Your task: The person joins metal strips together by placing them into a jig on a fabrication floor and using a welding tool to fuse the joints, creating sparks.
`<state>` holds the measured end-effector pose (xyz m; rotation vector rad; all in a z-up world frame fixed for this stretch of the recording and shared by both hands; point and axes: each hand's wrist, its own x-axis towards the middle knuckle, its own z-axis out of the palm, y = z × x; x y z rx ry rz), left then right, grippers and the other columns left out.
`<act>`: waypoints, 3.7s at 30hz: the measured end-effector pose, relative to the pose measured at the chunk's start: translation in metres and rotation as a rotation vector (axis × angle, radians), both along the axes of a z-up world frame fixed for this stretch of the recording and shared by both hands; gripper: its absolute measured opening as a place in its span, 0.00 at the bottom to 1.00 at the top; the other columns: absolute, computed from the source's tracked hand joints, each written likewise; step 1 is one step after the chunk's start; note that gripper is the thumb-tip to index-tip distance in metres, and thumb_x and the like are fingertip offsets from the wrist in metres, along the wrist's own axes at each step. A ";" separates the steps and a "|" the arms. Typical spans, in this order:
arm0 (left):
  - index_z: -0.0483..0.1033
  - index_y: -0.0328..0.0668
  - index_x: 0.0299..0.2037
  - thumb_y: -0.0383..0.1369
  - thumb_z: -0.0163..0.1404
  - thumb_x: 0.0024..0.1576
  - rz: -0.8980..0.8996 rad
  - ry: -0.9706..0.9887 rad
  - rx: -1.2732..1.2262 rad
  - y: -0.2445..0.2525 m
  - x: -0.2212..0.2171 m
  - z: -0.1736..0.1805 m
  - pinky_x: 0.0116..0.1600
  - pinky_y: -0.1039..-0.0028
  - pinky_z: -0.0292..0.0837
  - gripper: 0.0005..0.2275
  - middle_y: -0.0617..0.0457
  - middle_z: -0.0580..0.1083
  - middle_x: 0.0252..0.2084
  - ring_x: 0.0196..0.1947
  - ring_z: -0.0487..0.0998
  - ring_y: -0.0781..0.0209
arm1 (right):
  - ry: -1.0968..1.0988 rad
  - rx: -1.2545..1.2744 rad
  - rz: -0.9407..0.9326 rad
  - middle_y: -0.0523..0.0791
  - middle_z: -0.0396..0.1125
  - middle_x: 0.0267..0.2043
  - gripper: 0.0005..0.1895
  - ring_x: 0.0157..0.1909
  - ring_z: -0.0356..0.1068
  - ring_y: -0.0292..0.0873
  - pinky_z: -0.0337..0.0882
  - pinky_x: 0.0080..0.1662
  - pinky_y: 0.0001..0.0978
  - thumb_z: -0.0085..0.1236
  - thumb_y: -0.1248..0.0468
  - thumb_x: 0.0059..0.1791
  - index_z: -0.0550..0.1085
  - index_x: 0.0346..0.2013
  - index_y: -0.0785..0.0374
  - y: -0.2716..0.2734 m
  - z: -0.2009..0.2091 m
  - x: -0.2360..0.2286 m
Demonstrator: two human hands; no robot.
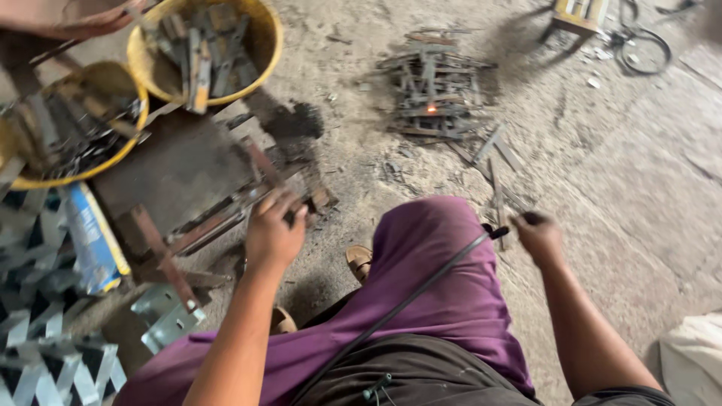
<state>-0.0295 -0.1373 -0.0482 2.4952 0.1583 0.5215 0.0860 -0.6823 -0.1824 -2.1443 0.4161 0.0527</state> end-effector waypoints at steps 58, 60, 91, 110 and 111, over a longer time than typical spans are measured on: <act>0.77 0.49 0.58 0.38 0.48 0.63 -0.097 0.492 -0.390 0.078 -0.050 -0.023 0.45 0.68 0.81 0.15 0.50 0.80 0.48 0.37 0.83 0.57 | -0.576 -0.721 1.009 0.54 0.75 0.39 0.25 0.42 0.76 0.54 0.76 0.48 0.44 0.74 0.50 0.40 0.82 0.39 0.66 0.759 0.183 0.153; 0.77 0.49 0.59 0.39 0.48 0.62 -0.096 0.499 -0.397 0.077 -0.050 -0.023 0.47 0.68 0.81 0.16 0.50 0.80 0.51 0.39 0.83 0.56 | -0.634 -0.794 1.098 0.55 0.75 0.39 0.23 0.42 0.76 0.57 0.75 0.49 0.47 0.71 0.49 0.43 0.82 0.42 0.63 0.751 0.183 0.155; 0.81 0.38 0.46 0.39 0.52 0.61 0.335 0.120 -0.927 0.038 -0.032 -0.103 0.29 0.68 0.76 0.13 0.51 0.79 0.26 0.20 0.77 0.64 | 0.266 0.607 0.499 0.51 0.75 0.40 0.17 0.39 0.77 0.45 0.78 0.43 0.33 0.53 0.71 0.51 0.73 0.55 0.67 0.417 0.076 -0.116; 0.71 0.26 0.58 0.42 0.60 0.54 0.701 -0.167 -0.152 0.110 -0.119 -0.055 0.42 0.54 0.79 0.28 0.30 0.77 0.38 0.37 0.82 0.35 | 0.300 0.631 1.113 0.43 0.75 0.39 0.15 0.43 0.73 0.35 0.74 0.49 0.27 0.55 0.68 0.52 0.73 0.51 0.76 0.425 0.086 -0.058; 0.73 0.28 0.59 0.40 0.59 0.52 0.764 -0.109 -0.099 0.120 -0.120 -0.056 0.42 0.54 0.79 0.27 0.29 0.77 0.39 0.36 0.81 0.35 | 0.376 0.737 1.013 0.45 0.74 0.37 0.15 0.39 0.73 0.38 0.75 0.46 0.30 0.54 0.70 0.51 0.71 0.51 0.75 0.424 0.097 -0.058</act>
